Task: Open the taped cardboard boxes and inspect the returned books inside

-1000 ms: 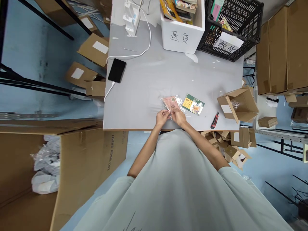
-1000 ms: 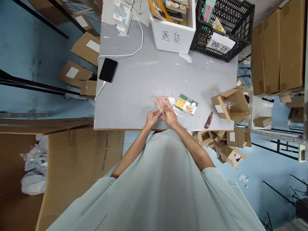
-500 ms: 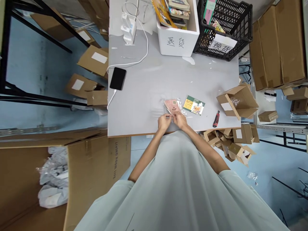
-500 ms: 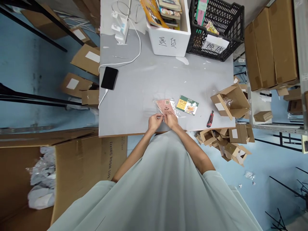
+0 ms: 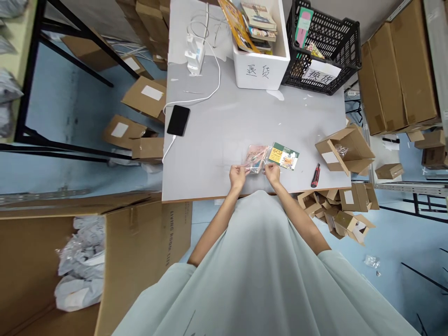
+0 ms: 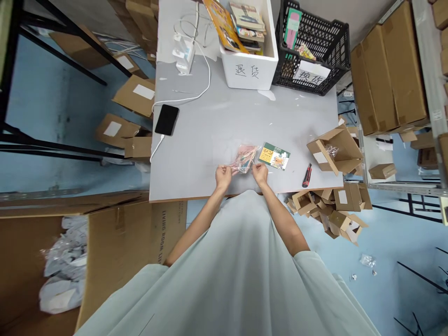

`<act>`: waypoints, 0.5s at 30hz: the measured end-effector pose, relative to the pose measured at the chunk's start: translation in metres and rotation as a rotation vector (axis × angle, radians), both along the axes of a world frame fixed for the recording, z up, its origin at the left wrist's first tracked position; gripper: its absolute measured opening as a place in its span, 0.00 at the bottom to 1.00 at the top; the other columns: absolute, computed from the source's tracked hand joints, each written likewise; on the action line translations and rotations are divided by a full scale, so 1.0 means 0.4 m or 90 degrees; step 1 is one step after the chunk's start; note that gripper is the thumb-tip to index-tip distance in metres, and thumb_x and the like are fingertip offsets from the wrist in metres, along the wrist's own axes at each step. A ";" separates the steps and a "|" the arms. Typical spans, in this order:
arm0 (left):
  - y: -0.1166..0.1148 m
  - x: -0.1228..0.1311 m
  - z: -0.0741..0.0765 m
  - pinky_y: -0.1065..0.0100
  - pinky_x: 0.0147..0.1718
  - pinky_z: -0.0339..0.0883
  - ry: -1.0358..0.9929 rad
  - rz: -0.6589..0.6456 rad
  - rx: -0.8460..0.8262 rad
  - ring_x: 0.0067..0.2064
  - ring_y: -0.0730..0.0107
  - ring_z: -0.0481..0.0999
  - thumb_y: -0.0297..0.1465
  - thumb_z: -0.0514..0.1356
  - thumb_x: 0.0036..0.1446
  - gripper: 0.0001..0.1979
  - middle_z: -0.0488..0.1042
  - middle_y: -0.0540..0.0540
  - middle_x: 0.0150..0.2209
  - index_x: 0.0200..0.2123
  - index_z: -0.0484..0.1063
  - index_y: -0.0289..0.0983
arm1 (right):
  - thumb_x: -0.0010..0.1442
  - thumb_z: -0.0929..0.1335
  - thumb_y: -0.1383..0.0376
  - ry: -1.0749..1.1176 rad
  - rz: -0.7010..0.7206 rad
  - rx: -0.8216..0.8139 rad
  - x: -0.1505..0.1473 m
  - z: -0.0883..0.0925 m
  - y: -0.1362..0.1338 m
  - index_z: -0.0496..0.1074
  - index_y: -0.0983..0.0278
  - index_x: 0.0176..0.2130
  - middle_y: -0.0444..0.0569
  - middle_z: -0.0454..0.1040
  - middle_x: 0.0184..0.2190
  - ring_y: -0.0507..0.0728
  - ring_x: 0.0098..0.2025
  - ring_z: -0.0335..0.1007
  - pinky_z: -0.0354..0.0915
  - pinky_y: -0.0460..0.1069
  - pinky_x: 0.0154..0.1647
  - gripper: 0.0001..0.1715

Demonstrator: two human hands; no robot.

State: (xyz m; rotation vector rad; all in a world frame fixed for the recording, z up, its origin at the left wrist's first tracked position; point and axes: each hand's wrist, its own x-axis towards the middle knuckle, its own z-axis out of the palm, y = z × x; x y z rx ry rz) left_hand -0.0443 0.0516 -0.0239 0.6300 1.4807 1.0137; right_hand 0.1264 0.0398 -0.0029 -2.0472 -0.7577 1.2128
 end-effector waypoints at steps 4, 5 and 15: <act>0.014 0.011 0.012 0.63 0.46 0.83 0.010 0.003 0.053 0.44 0.64 0.86 0.29 0.63 0.68 0.07 0.83 0.44 0.42 0.41 0.66 0.42 | 0.63 0.74 0.64 0.107 0.040 -0.086 -0.019 -0.016 -0.027 0.73 0.60 0.30 0.47 0.80 0.28 0.58 0.36 0.82 0.78 0.49 0.38 0.10; 0.015 0.010 0.011 0.63 0.46 0.82 0.018 0.002 0.059 0.43 0.64 0.86 0.30 0.63 0.68 0.07 0.83 0.45 0.41 0.42 0.66 0.42 | 0.62 0.75 0.65 0.139 0.056 -0.115 -0.022 -0.020 -0.036 0.74 0.61 0.30 0.48 0.80 0.28 0.58 0.35 0.82 0.79 0.49 0.37 0.10; -0.013 -0.008 -0.015 0.62 0.46 0.81 -0.033 0.011 -0.027 0.35 0.69 0.80 0.31 0.60 0.66 0.07 0.72 0.54 0.30 0.38 0.62 0.44 | 0.61 0.77 0.60 0.250 0.032 -0.105 0.098 -0.039 -0.027 0.78 0.63 0.36 0.47 0.82 0.29 0.56 0.34 0.79 0.79 0.49 0.37 0.09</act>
